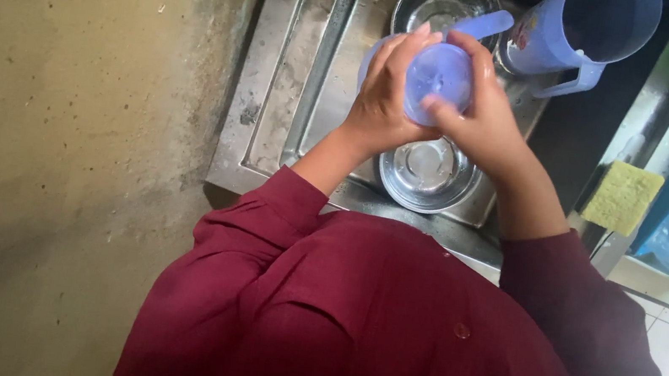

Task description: The person washes a plastic jug and a spoon in a stainless steel sink using a sponge and running water. They scrub the jug's interior and exterior, rinse it, and then wash a spoon before placing the jug on the counter.

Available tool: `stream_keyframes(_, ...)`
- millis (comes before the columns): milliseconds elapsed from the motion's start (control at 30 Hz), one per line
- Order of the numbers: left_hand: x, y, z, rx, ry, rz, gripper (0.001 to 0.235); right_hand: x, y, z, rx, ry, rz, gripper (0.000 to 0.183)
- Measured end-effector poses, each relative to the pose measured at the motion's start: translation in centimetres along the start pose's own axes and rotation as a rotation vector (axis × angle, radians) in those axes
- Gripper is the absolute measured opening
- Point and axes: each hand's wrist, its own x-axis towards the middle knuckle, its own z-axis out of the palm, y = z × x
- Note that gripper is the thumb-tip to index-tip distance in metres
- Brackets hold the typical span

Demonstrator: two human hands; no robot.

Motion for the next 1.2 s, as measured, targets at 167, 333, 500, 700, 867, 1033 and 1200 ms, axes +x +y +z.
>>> stream_keyframes(167,0.8,0.7,-0.7,-0.053,0.034,0.068,0.102,-0.8,-0.9,-0.3,-0.066,-0.006,-0.061,0.071)
stream_keyframes(333,1.2,0.9,-1.1,-0.034,0.045,0.124,0.098,-1.5,-2.0,-0.8,-0.109,-0.056,-0.073,0.067)
stream_keyframes(500,1.5,1.7,-1.5,0.013,0.031,0.179,0.080,-1.9,-2.1,-0.1,-0.188,0.056,-0.134,0.069)
stream_keyframes(700,1.6,1.6,-1.8,0.024,0.034,0.212,0.089,-2.2,-2.3,-0.3,-0.153,0.041,-0.185,0.065)
stream_keyframes(867,1.6,1.8,-1.6,0.040,0.045,0.236,0.094,-2.1,-1.8,0.2,-0.139,0.107,-0.117,0.058)
stream_keyframes(1033,1.4,1.5,-1.4,0.070,0.035,0.221,0.096,-2.3,-1.5,0.1,-0.120,0.124,-0.198,0.058)
stream_keyframes(1200,2.1,0.6,-1.8,0.049,-0.007,0.083,0.088,-1.5,0.8,0.3,-0.043,0.206,-0.275,0.049)
